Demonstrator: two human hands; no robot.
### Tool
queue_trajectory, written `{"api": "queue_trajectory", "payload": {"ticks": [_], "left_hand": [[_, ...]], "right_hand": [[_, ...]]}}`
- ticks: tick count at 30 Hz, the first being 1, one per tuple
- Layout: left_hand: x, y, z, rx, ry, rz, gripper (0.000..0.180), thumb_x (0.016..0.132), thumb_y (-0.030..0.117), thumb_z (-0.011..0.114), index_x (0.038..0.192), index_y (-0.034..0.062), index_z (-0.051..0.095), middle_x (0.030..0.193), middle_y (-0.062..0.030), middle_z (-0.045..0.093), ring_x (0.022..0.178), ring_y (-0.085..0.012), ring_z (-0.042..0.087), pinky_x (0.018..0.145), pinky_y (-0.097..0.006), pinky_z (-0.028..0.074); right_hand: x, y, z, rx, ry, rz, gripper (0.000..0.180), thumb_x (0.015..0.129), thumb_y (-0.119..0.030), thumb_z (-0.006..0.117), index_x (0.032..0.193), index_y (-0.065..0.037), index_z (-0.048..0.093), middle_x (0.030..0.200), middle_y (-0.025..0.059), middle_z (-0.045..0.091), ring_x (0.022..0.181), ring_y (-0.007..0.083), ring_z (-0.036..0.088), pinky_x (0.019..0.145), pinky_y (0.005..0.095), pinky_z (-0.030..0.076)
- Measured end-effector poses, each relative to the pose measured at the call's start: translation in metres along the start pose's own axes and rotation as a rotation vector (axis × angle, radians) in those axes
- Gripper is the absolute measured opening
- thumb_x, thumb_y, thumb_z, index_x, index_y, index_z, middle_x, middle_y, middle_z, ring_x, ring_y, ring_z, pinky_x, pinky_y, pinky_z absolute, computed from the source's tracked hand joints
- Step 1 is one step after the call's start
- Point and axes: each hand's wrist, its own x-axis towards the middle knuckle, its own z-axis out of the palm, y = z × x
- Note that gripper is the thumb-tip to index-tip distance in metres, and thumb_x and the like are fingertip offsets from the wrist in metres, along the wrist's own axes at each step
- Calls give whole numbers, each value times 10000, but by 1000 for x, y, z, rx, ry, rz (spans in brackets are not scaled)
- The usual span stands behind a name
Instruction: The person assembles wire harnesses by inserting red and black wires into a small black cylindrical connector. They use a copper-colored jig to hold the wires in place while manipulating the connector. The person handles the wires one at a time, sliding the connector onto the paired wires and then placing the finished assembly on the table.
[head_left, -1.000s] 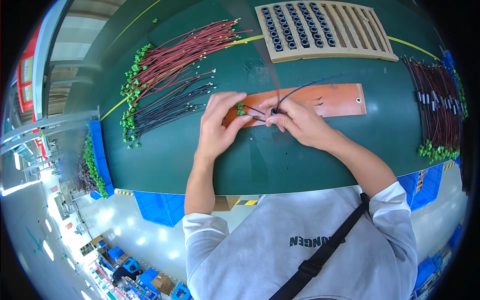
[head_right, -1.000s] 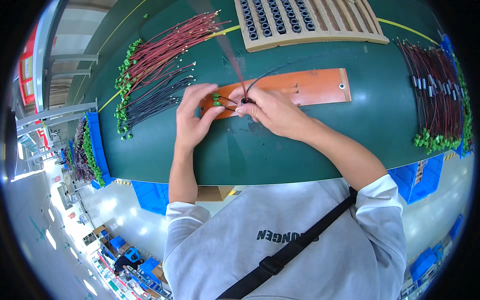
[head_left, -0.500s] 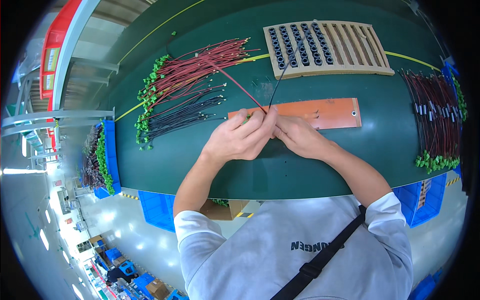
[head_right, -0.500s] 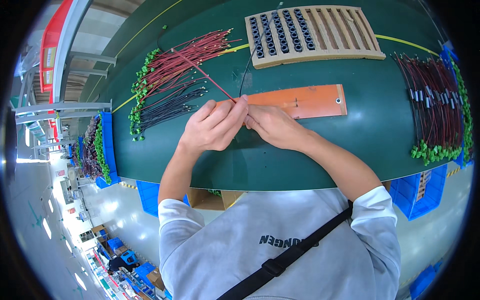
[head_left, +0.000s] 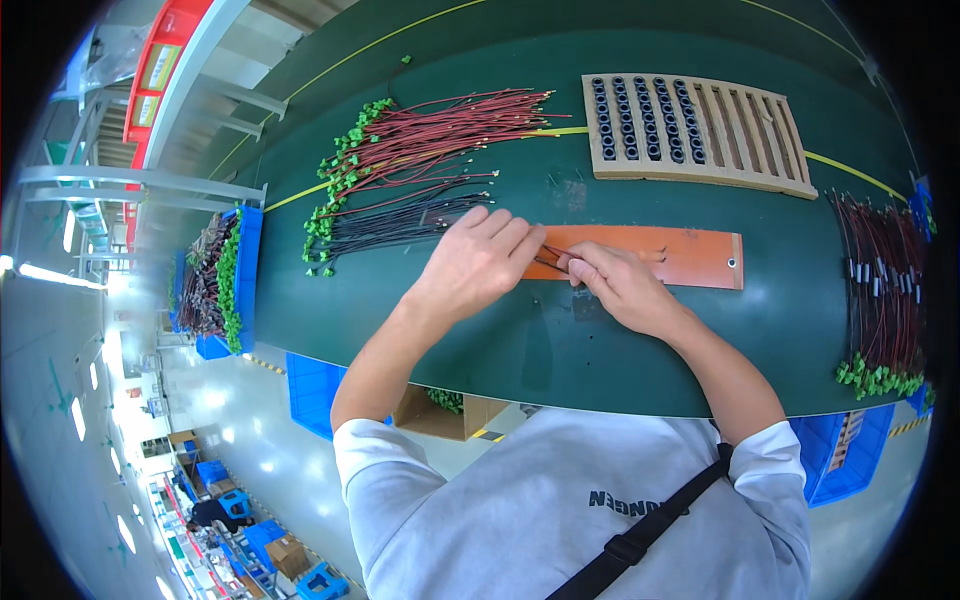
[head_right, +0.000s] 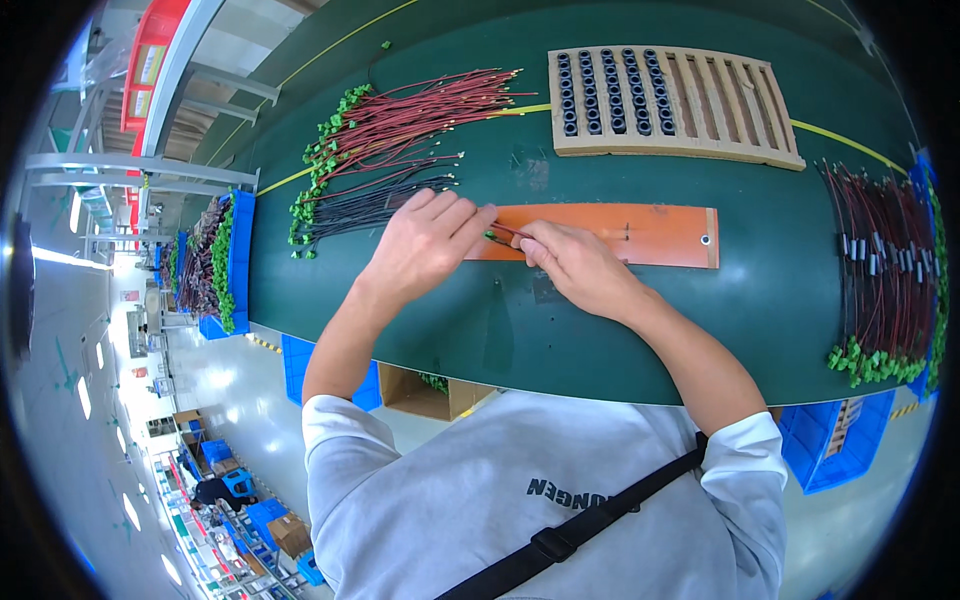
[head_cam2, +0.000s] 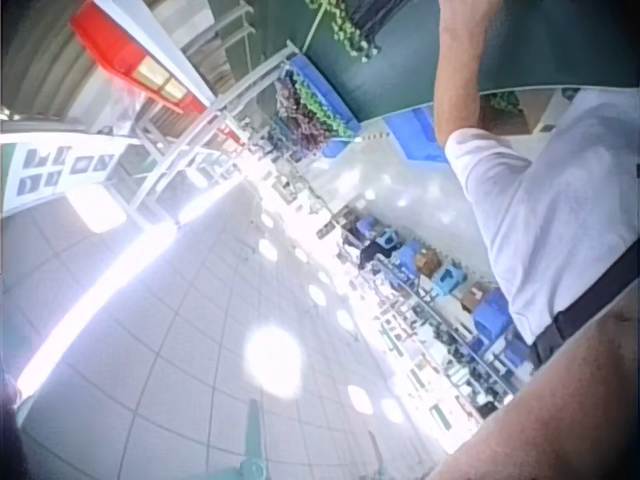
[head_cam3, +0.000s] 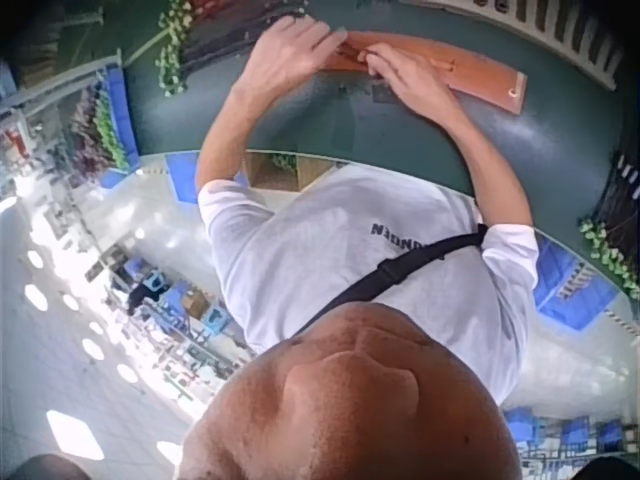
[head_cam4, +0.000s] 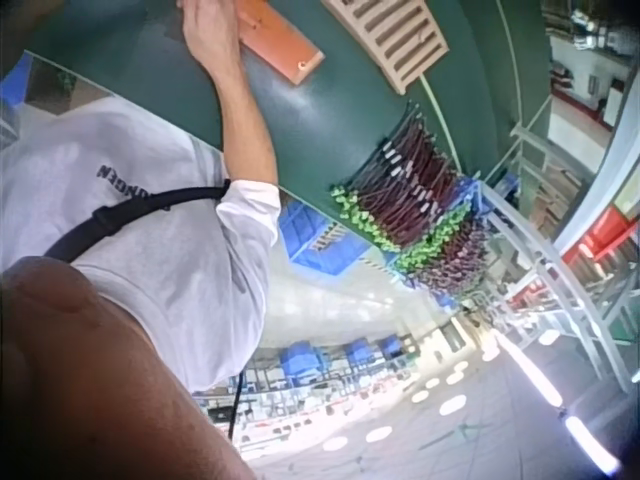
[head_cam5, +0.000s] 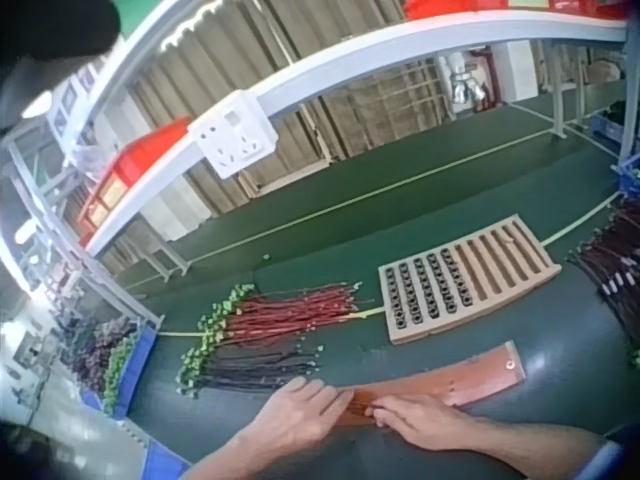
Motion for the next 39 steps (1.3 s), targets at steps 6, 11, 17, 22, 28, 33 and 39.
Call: {"api": "queue_trajectory", "payload": {"ticks": [6, 11, 17, 22, 28, 33, 39], "left_hand": [[-21, -29, 0, 176, 126, -101, 334, 743, 58, 661, 1071, -5, 681, 1009, -106, 673, 859, -246, 636, 732, -373, 511], [-46, -64, -3, 126, 214, -222, 325, 729, -35, 666, 1050, 8, 695, 1019, -115, 684, 897, -291, 686, 745, -395, 574], [-55, -55, 0, -5, 116, -397, 195, 810, -14, 703, 995, 48, 702, 937, -96, 649, 824, -328, 678, 682, -434, 550], [-64, -45, 4, -62, -37, -566, 114, 845, 74, 733, 955, 50, 716, 904, -104, 624, 795, -370, 657, 665, -473, 511], [-68, -45, 9, -127, 18, -566, 124, 839, 66, 736, 957, 35, 719, 906, -107, 619, 778, -382, 639, 672, -478, 511], [-56, -31, 10, -648, 222, -737, 66, 875, -20, 717, 938, -8, 702, 940, -90, 681, 804, -261, 727, 699, -364, 582], [-24, 24, 47, -1819, 364, -743, 171, 908, -67, 697, 1066, -14, 656, 1005, -115, 713, 869, -212, 743, 799, -326, 625]], "right_hand": [[0, -6, -3, 15, -30, 76, 235, 1088, -204, 474, 1069, 1, 587, 905, 139, 682, 865, 322, 675, 785, 407, 511], [1, -1, 0, 51, -14, 75, 217, 1083, -194, 485, 1046, -3, 581, 882, 129, 675, 811, 303, 671, 752, 403, 511], [1, 6, 6, 15, 156, -4, 224, 1064, -183, 536, 1021, 19, 624, 804, 93, 614, 683, 201, 641, 662, 350, 499], [7, 6, 6, -20, 158, 42, 254, 1050, -198, 570, 985, 30, 662, 784, 79, 594, 626, 171, 620, 622, 322, 480], [8, 17, 11, -17, 163, 31, 257, 1028, -214, 610, 1037, 33, 679, 792, 102, 634, 616, 160, 615, 614, 338, 474], [7, 17, 6, 249, 149, 228, 254, 1039, -221, 614, 1043, 19, 696, 818, 57, 667, 612, 107, 610, 556, 260, 470], [13, 11, -7, 669, 165, 402, 261, 1050, -216, 606, 1061, 38, 668, 835, 53, 668, 657, 97, 653, 603, 240, 537]]}}
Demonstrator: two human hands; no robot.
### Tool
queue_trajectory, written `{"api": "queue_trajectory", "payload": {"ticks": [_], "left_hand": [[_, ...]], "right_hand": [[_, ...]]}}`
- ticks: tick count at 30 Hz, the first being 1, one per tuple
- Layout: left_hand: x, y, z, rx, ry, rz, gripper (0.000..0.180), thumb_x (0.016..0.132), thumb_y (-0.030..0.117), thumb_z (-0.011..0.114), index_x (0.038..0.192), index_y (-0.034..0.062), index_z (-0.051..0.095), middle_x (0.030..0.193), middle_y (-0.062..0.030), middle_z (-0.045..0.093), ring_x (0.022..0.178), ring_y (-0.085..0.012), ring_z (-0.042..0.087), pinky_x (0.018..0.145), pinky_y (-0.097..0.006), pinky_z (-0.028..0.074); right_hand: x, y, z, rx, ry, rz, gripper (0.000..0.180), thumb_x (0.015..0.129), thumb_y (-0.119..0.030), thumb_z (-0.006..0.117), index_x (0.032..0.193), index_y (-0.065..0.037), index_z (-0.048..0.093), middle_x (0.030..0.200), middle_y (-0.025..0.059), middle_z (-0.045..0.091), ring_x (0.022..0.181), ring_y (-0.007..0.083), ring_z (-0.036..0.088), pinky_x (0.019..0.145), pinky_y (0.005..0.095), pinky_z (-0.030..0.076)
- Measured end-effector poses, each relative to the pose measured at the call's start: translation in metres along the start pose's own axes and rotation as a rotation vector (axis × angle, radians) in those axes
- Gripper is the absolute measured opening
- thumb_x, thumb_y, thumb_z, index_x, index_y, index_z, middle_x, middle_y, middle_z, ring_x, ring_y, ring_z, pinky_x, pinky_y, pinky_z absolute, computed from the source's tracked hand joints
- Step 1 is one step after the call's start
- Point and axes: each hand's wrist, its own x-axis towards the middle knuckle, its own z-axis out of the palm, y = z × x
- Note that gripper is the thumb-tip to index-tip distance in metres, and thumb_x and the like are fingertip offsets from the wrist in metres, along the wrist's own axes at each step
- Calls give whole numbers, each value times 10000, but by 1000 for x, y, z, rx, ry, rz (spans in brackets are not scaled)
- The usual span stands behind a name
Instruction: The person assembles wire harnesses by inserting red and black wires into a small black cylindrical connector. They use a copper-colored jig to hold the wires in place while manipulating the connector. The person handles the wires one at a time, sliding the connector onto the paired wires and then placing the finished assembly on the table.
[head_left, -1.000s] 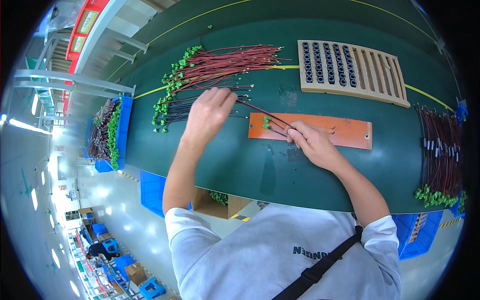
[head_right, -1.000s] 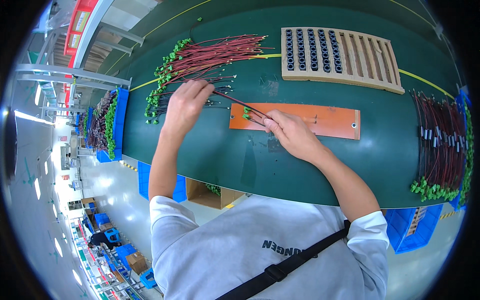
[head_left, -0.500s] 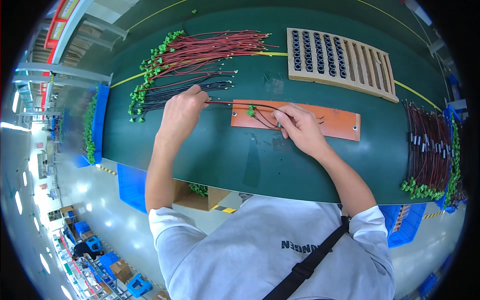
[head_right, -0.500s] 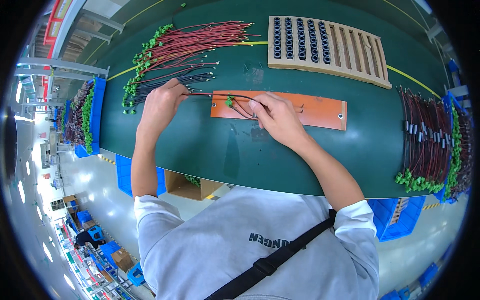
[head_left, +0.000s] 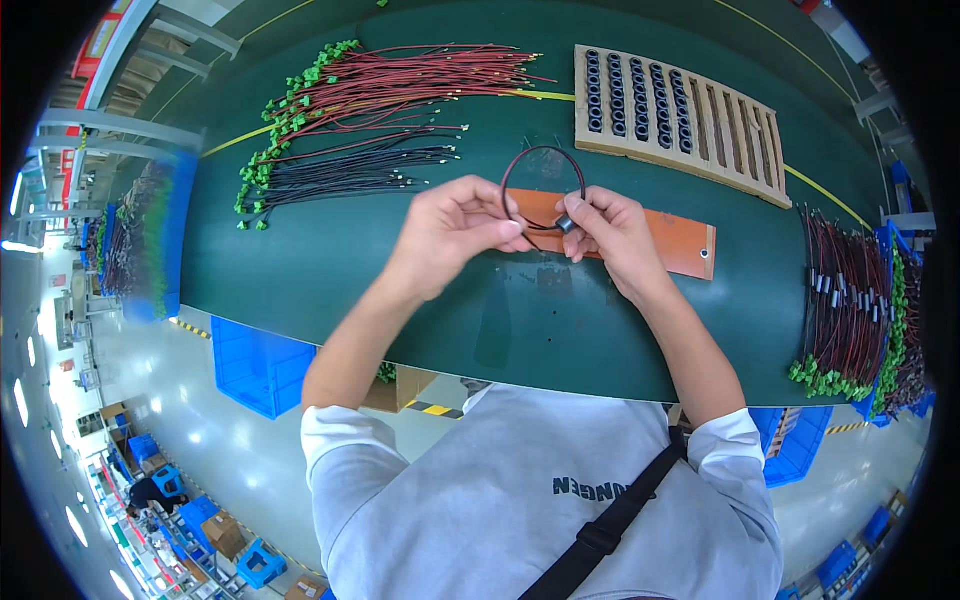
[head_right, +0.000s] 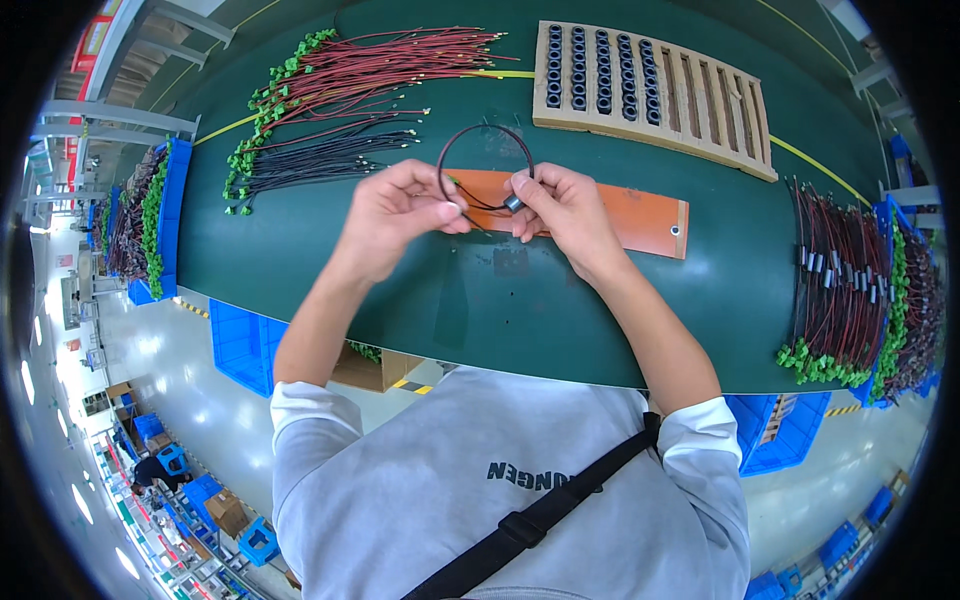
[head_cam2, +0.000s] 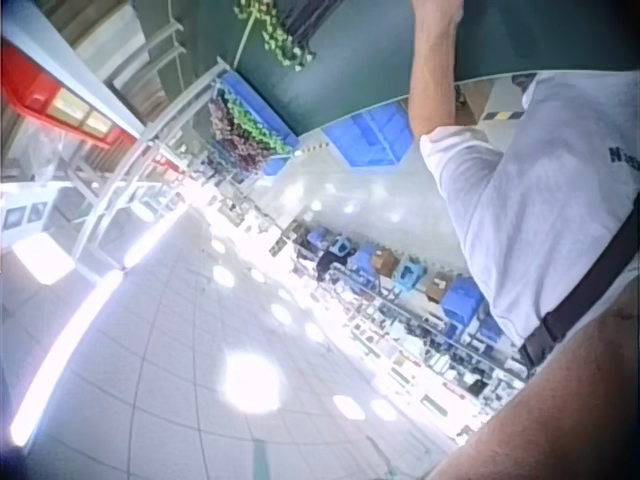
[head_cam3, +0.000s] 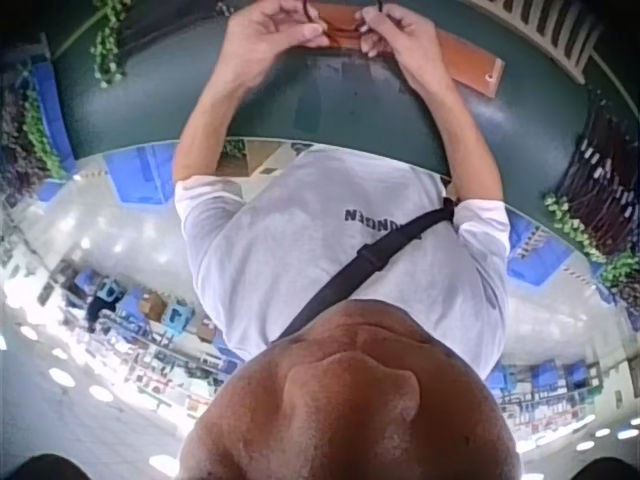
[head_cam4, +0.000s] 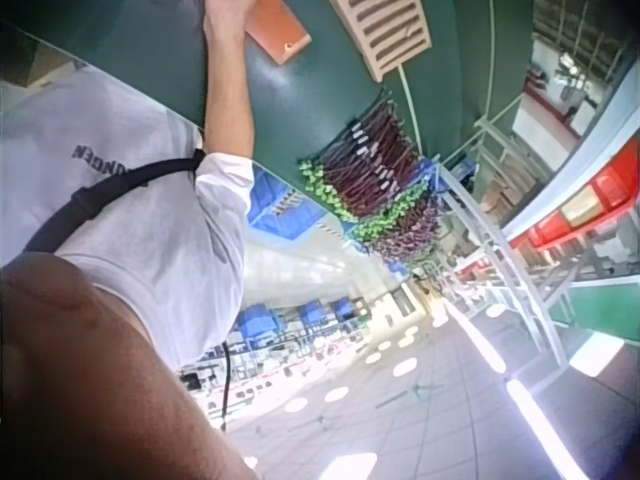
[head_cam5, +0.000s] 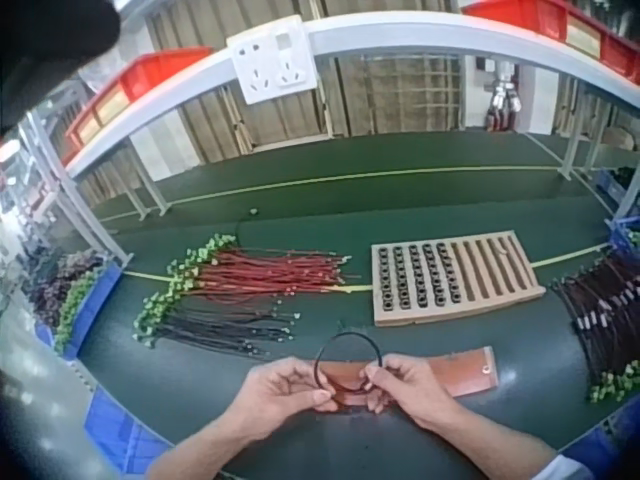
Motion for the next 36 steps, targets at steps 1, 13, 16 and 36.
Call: {"api": "queue_trajectory", "payload": {"ticks": [1, 13, 16, 36], "left_hand": [[3, -7, 7, -66, -10, 3, 195, 910, -66, 698, 1088, -11, 643, 1007, -122, 715, 864, -218, 744, 805, -330, 628], [12, -26, 21, -67, 177, 158, 145, 937, -83, 656, 1031, 1, 583, 1014, -152, 701, 925, -242, 744, 850, -338, 623], [9, -30, 20, -78, 180, 179, 137, 938, -86, 652, 1013, 0, 577, 1014, -164, 699, 937, -261, 745, 856, -350, 626], [-1, -52, 29, 138, 108, 461, 135, 920, -159, 629, 918, -40, 563, 1068, -210, 709, 1027, -261, 721, 934, -391, 617]], "right_hand": [[0, 0, -1, 17, -10, 4, 260, 1051, -215, 606, 1060, 38, 666, 840, 53, 667, 662, 97, 655, 606, 239, 537], [0, -2, 0, 60, -3, 32, 257, 1041, -247, 624, 1034, 8, 657, 842, 48, 663, 682, 95, 663, 610, 232, 529], [0, -3, 1, 63, 7, 28, 256, 1042, -254, 624, 1030, 0, 653, 828, 45, 661, 685, 97, 667, 607, 230, 525], [-1, -3, 2, 93, 31, 12, 291, 1031, -297, 652, 1010, -7, 673, 804, 49, 689, 660, 84, 662, 570, 204, 496]]}}
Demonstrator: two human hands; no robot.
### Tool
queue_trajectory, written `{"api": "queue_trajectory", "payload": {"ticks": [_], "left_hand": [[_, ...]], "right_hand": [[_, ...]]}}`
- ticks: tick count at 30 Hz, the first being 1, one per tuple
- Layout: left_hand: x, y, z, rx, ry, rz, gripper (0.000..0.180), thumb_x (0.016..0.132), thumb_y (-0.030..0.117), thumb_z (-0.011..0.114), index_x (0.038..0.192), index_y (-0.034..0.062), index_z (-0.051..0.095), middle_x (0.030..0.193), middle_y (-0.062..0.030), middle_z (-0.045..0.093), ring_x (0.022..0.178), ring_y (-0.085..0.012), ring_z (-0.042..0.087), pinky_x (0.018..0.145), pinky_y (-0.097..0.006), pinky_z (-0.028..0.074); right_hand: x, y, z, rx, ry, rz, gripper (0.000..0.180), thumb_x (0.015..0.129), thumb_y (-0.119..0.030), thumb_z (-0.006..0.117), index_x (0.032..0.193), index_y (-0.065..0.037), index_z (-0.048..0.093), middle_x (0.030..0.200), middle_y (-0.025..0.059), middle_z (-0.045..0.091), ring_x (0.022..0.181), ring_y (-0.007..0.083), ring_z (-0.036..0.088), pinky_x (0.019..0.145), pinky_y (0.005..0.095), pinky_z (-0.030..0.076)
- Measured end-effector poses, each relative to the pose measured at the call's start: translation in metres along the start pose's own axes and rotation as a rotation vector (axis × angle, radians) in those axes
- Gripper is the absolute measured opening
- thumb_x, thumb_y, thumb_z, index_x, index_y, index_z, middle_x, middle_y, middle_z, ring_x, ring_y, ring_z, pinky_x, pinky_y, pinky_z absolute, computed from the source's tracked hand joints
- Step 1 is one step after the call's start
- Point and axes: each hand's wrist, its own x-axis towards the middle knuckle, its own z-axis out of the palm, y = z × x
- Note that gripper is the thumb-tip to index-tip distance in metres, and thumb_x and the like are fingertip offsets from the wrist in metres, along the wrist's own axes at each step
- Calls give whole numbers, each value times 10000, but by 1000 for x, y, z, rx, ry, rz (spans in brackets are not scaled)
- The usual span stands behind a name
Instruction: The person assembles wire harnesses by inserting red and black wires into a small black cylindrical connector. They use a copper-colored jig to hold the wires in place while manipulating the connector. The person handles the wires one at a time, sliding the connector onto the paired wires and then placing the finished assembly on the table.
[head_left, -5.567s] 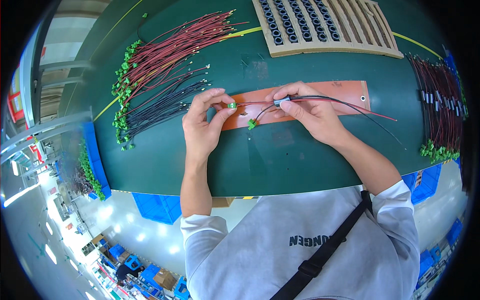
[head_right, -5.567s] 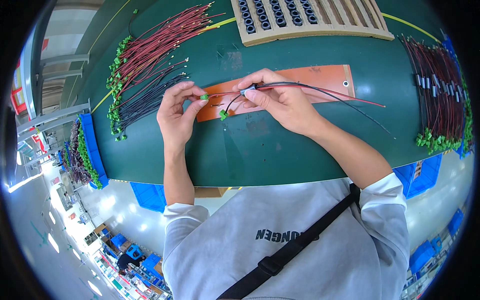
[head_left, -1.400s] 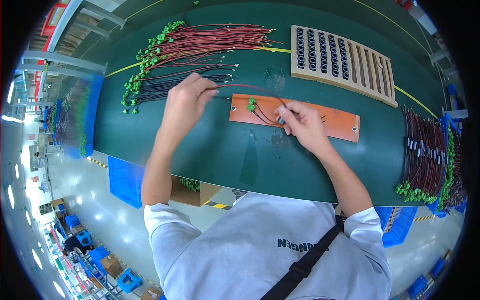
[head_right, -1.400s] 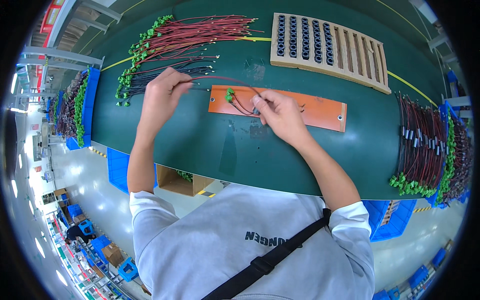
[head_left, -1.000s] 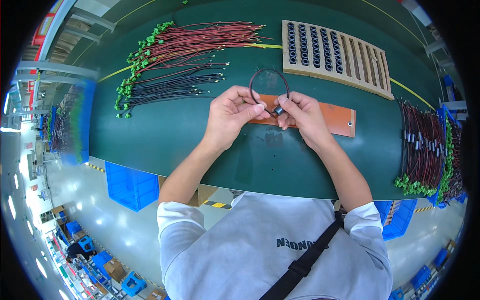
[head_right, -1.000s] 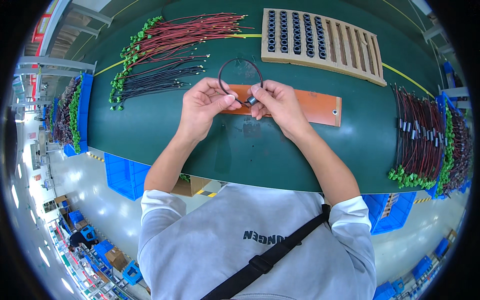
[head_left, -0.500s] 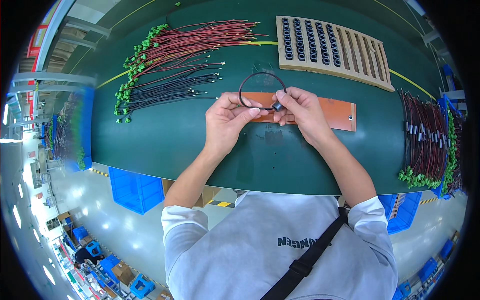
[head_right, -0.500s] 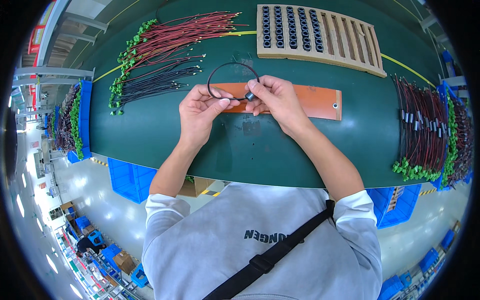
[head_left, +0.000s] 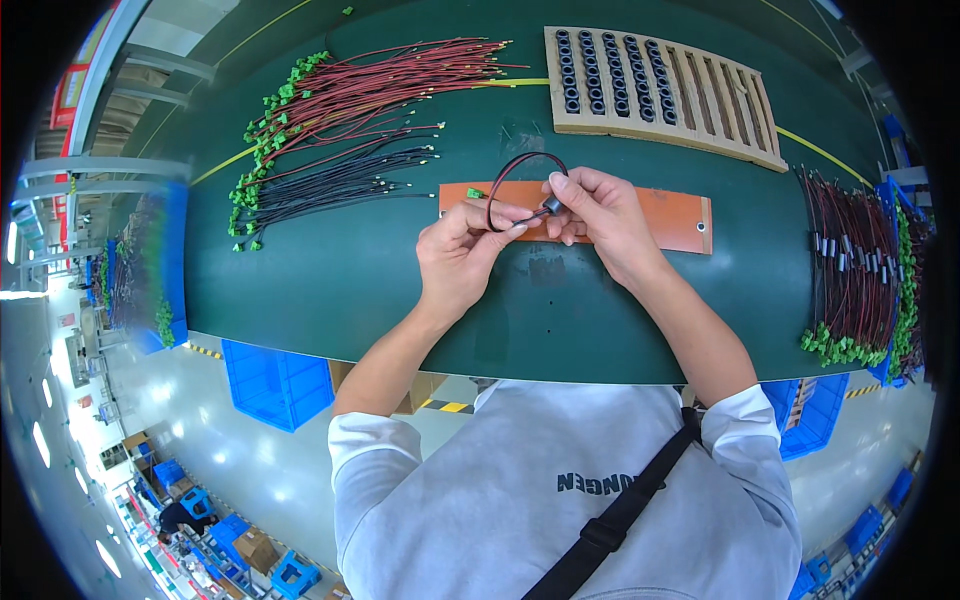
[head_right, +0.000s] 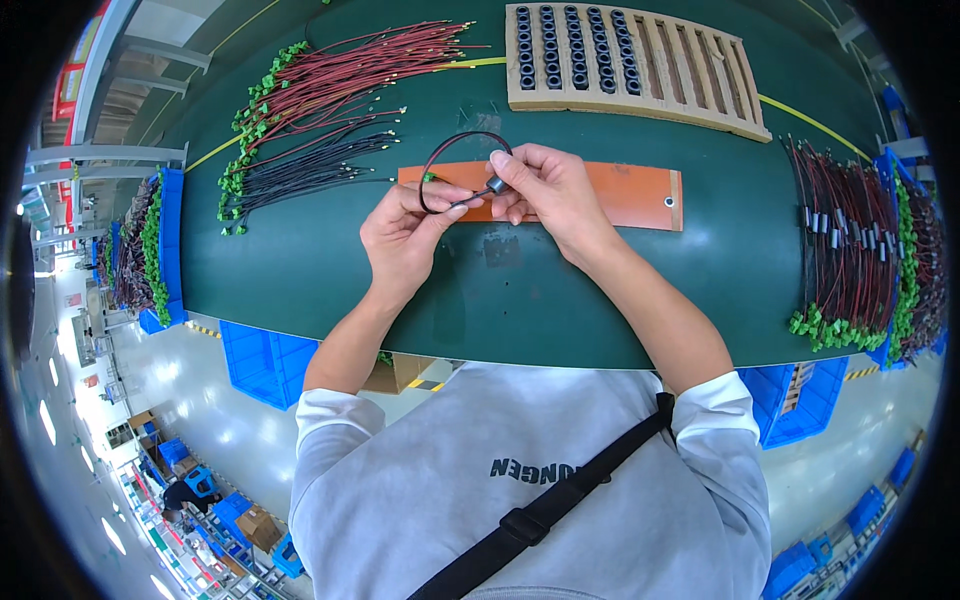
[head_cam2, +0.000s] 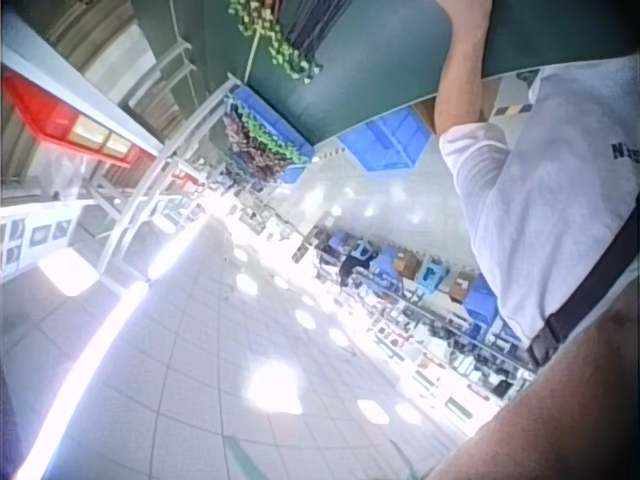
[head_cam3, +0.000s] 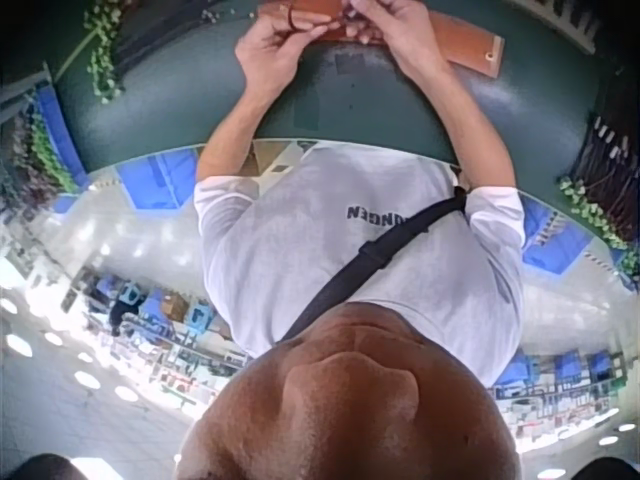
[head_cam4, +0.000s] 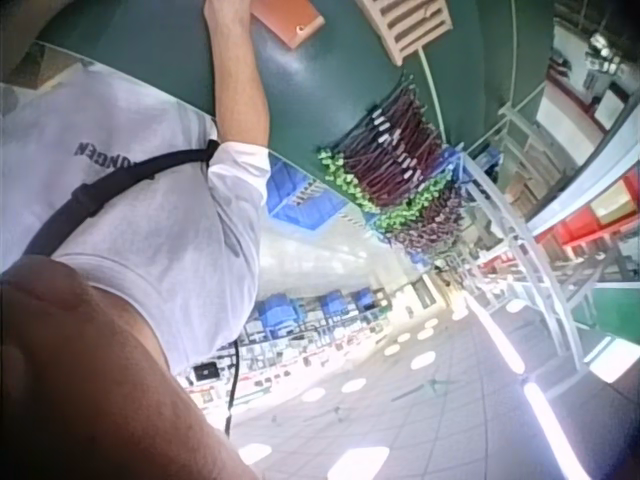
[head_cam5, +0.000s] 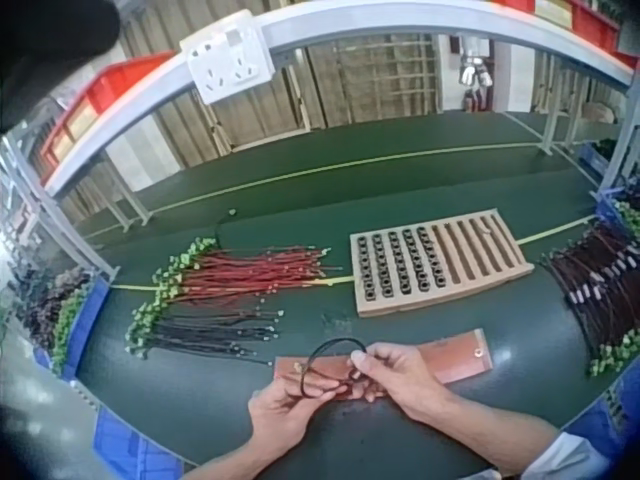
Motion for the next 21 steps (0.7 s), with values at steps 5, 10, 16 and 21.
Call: {"api": "queue_trajectory", "payload": {"ticks": [5, 10, 16, 21], "left_hand": [[-2, -5, 1, 237, -46, 131, 111, 868, -108, 720, 869, -31, 641, 1066, -166, 724, 1009, -238, 720, 883, -358, 623], [6, -4, 13, 462, 44, 261, 154, 782, -106, 791, 813, 2, 687, 1174, -142, 681, 1053, -238, 650, 874, -337, 592], [9, -10, 22, 276, 40, 149, 203, 806, -63, 802, 951, -2, 674, 1243, -160, 642, 1172, -283, 655, 906, -365, 589], [15, 3, 28, 493, -62, 92, 324, 855, 11, 782, 1163, -8, 683, 1231, -153, 702, 1070, -232, 721, 890, -334, 601]], "right_hand": [[-1, 1, 1, -12, 36, 2, 273, 1017, -274, 675, 1023, -2, 678, 822, 52, 693, 655, 75, 639, 573, 197, 483], [-6, 1, 10, -52, 42, -121, 252, 1015, -233, 678, 1074, 12, 684, 850, 49, 698, 697, 70, 628, 599, 204, 485], [-12, 8, 1, 8, 20, -172, 188, 1010, -145, 668, 1107, 14, 695, 837, 52, 707, 721, 84, 651, 648, 240, 533], [-23, 2, 1, -762, 154, -629, 163, 967, -101, 679, 1095, -4, 704, 873, 105, 744, 700, 172, 717, 623, 289, 570]]}}
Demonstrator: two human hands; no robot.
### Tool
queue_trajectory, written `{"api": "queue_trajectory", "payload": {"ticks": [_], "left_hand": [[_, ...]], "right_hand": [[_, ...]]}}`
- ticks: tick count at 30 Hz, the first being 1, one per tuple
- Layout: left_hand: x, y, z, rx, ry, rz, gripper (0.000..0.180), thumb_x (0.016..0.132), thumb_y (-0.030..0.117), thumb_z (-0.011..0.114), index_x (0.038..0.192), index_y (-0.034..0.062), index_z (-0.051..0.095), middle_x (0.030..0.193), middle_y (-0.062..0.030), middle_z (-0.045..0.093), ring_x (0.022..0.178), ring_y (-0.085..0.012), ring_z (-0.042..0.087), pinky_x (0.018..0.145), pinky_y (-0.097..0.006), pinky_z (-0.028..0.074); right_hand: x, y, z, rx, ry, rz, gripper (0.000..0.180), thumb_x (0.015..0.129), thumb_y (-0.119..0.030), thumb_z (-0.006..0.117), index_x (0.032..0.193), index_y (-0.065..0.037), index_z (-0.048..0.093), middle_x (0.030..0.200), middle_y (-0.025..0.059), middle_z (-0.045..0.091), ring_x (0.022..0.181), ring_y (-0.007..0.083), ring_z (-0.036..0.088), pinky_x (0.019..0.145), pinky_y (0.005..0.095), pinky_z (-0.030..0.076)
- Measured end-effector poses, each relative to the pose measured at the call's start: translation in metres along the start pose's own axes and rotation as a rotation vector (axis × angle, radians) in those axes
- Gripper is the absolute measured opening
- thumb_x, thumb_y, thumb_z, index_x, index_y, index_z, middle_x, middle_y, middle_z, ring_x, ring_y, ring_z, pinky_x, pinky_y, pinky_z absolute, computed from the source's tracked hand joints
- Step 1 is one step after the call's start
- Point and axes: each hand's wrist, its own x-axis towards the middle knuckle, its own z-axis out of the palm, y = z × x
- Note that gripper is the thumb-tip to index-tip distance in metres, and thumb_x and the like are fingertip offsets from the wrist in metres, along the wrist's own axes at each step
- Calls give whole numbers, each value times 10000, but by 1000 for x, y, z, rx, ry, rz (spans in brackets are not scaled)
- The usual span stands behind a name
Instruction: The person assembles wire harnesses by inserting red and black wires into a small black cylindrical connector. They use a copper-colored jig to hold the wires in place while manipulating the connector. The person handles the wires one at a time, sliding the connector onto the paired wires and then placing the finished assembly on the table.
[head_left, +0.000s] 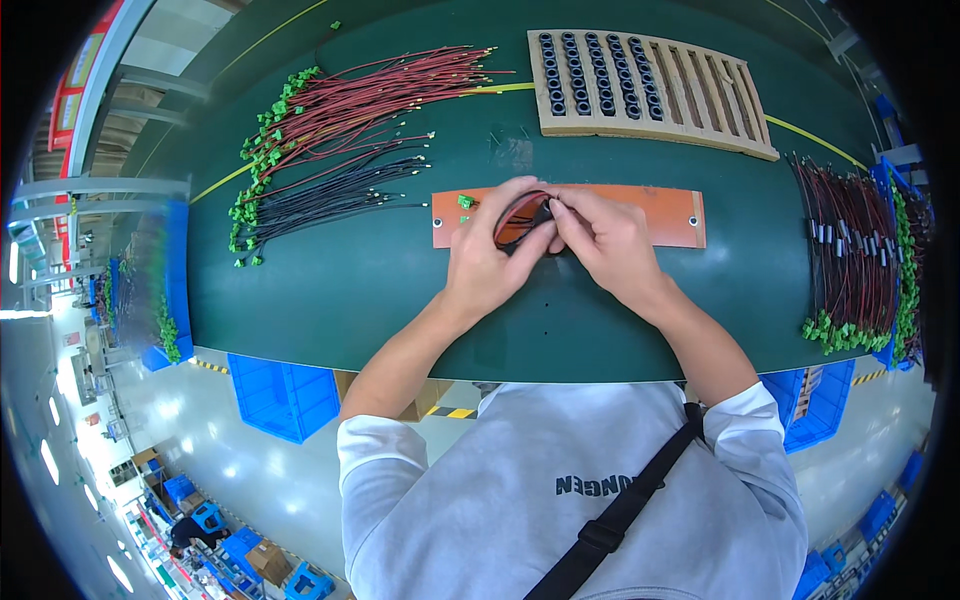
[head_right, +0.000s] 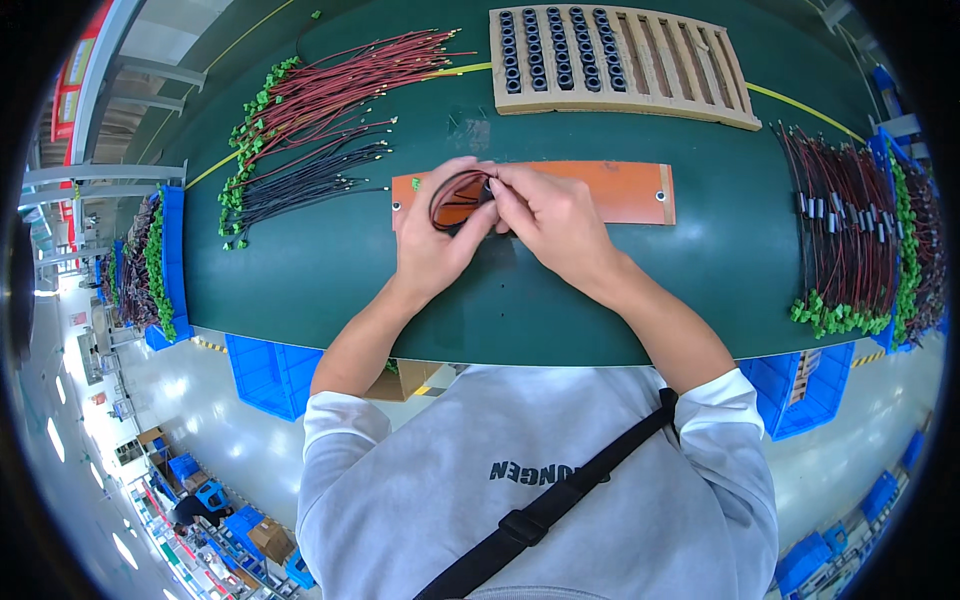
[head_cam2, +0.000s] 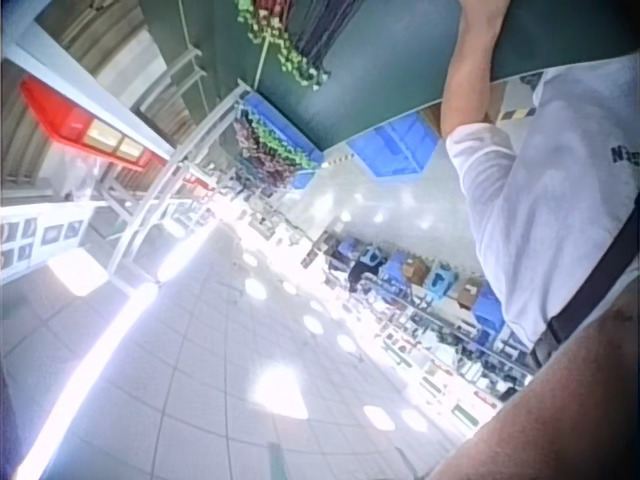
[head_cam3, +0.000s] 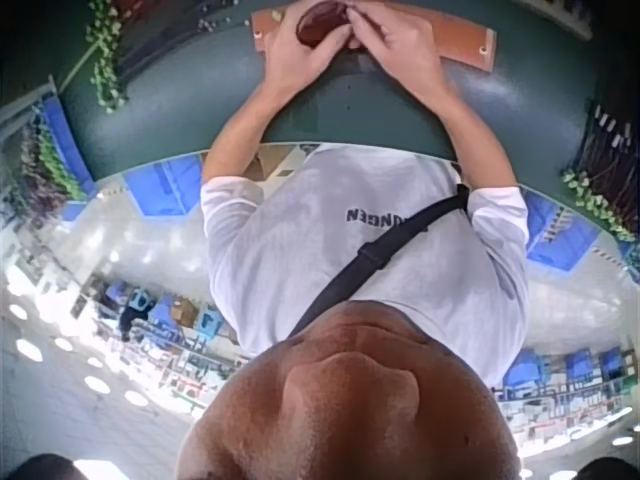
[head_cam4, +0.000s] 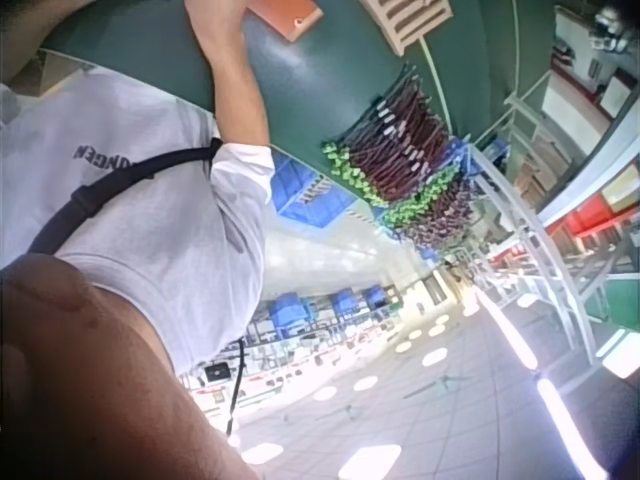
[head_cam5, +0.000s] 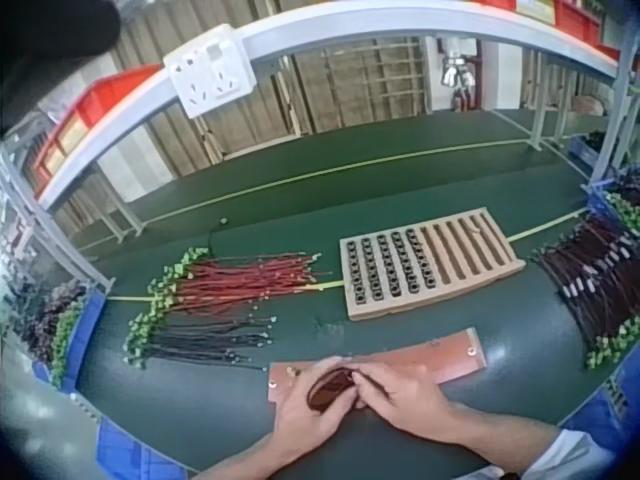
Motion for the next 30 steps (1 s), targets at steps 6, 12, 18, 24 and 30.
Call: {"api": "queue_trajectory", "payload": {"ticks": [6, 12, 18, 24, 30], "left_hand": [[11, -15, 6, 249, -60, 137, 326, 846, 22, 785, 1163, 3, 713, 1091, -152, 751, 956, -264, 750, 818, -324, 604], [18, -7, 6, 240, -148, 4, 286, 862, 42, 777, 1137, 7, 709, 1081, -134, 735, 939, -245, 733, 817, -313, 596], [50, -4, 6, -410, -397, -314, 283, 978, 151, 700, 1229, 19, 707, 1014, -71, 720, 874, -134, 682, 783, -318, 556], [52, -9, 28, -281, -516, -269, 142, 966, 106, 717, 1023, -20, 753, 901, -56, 706, 791, -108, 660, 710, -260, 523], [40, -18, 36, -304, -400, -275, 114, 952, 61, 721, 1021, -25, 749, 899, -69, 705, 785, -111, 657, 704, -250, 528]], "right_hand": [[0, 0, -27, -547, 111, -347, 149, 905, -67, 705, 1048, -27, 717, 913, 100, 755, 729, 260, 718, 673, 338, 556], [-1, 8, -66, -466, 146, -153, 91, 955, -59, 649, 992, -43, 731, 932, 82, 751, 859, 257, 702, 814, 369, 502], [-13, 26, -83, -74, 24, -108, 114, 972, -46, 628, 1015, -22, 731, 998, 82, 756, 975, 237, 698, 894, 349, 520], [-21, 31, -80, 0, 92, 27, 125, 961, -51, 668, 1050, 2, 737, 1033, 91, 745, 978, 199, 693, 859, 314, 542], [-22, 37, -71, 172, 123, 150, 141, 938, -116, 737, 1021, -4, 759, 965, 68, 742, 883, 143, 677, 802, 276, 540]]}}
